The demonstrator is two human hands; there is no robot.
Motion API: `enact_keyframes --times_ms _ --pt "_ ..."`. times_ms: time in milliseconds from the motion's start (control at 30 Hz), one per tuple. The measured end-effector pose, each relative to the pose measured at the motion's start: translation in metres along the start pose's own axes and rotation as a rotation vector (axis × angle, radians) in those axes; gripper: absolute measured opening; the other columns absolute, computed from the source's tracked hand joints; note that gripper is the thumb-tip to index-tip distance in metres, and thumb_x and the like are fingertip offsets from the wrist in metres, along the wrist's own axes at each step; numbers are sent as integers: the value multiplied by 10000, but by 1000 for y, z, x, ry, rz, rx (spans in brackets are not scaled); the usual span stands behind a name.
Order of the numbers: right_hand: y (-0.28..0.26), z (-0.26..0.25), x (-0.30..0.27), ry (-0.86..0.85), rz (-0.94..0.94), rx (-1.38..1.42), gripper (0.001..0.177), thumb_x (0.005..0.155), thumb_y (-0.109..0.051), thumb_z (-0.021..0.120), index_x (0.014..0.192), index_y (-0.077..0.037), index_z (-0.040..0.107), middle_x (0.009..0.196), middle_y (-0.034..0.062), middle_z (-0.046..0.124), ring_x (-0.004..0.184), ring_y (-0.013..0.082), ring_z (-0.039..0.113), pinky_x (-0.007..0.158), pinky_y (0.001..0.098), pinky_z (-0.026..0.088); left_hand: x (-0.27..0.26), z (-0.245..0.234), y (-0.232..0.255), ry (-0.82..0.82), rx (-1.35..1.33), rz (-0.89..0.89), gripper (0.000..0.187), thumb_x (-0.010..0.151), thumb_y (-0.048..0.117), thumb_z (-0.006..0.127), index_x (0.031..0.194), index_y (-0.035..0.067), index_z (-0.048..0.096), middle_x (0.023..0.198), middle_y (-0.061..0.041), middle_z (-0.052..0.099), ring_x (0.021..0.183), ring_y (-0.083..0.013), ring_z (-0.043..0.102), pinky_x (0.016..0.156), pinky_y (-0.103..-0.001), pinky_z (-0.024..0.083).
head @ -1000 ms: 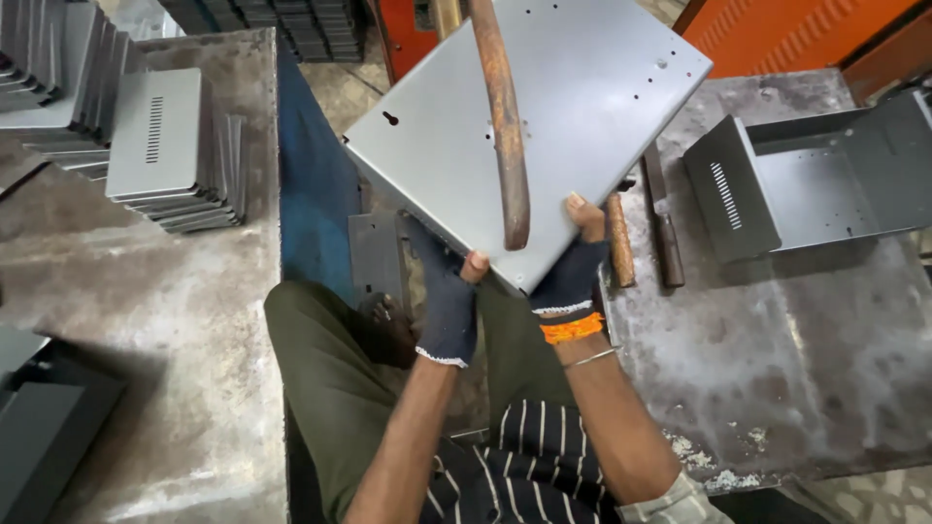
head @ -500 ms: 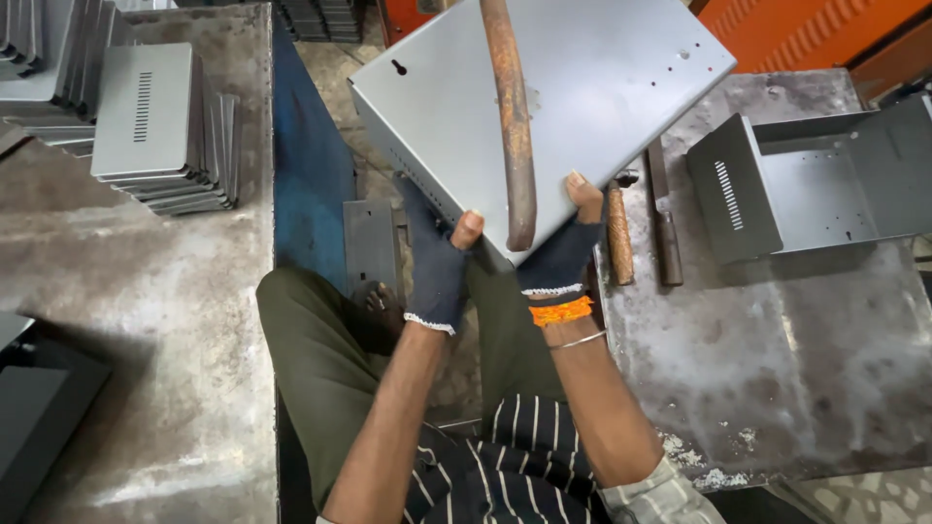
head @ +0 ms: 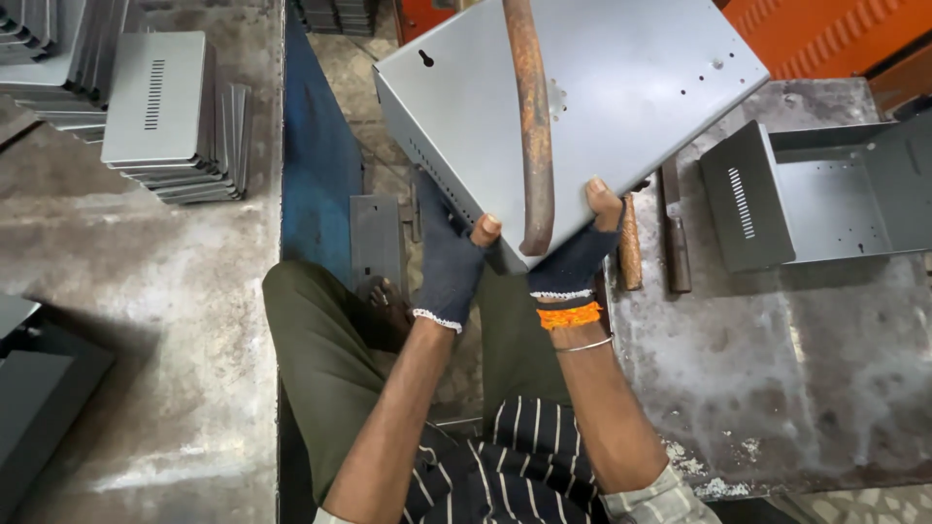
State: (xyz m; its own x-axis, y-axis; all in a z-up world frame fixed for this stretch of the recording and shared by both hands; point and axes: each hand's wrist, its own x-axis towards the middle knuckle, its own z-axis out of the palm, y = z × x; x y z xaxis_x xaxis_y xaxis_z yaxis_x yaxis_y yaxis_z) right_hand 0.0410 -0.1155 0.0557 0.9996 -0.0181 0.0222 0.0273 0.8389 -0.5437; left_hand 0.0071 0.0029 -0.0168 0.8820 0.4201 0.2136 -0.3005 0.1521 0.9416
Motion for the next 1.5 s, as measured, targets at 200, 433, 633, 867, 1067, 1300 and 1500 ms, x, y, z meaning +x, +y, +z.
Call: enact_keyframes --times_ms 200,433,633,867,1067,1300,1500 --pt "5 -15 0 95 -61 -104 537 891 -331 624 1314 -11 543 1241 95 590 1157 253 568 1027 417 461 0 -1 4 -19 66 -73 1215 845 500 806 1673 7 64 1612 -216 374 1413 -294 484 1164 -398 439" --pt "0 -11 0 3 -3 -29 550 880 -343 619 1317 -15 553 1242 118 614 1150 272 582 1013 438 472 0 4 15 -22 -24 -96 1224 806 479 835 1656 6 91 1551 -218 432 1364 -299 514 1133 -405 454" --pt "0 -7 3 -34 -31 -38 575 851 -341 614 1336 -36 550 1269 101 615 1176 258 589 1036 436 476 6 1 11 -32 -1 -43 1184 818 474 832 1655 2 140 1533 -223 467 1354 -302 535 1138 -406 466" --pt "2 -10 6 21 -41 -37 545 863 -317 640 1326 -47 540 1242 79 606 1174 250 580 1048 433 472 10 4 19 -31 -30 -21 1180 841 464 826 1653 -4 110 1549 -220 445 1374 -301 516 1150 -400 448" --pt "-3 -3 4 9 -46 -52 566 853 -322 642 1331 -38 535 1246 91 606 1175 259 585 1044 433 474 7 4 27 -22 11 -51 1187 830 432 831 1648 -4 90 1563 -229 416 1363 -313 510 1133 -409 450" --pt "-10 9 -7 -4 -30 -100 610 848 -344 627 1363 -36 520 1284 107 606 1206 272 584 1055 438 474 3 3 25 -60 -16 -12 1179 838 417 832 1672 34 92 1584 -235 407 1402 -313 486 1163 -412 429" --pt "-9 3 -6 10 -56 -115 580 845 -343 617 1342 -55 537 1291 92 597 1206 255 578 1061 435 457 6 3 18 -86 -87 -54 1203 833 429 835 1670 51 58 1590 -216 403 1413 -312 478 1177 -410 409"
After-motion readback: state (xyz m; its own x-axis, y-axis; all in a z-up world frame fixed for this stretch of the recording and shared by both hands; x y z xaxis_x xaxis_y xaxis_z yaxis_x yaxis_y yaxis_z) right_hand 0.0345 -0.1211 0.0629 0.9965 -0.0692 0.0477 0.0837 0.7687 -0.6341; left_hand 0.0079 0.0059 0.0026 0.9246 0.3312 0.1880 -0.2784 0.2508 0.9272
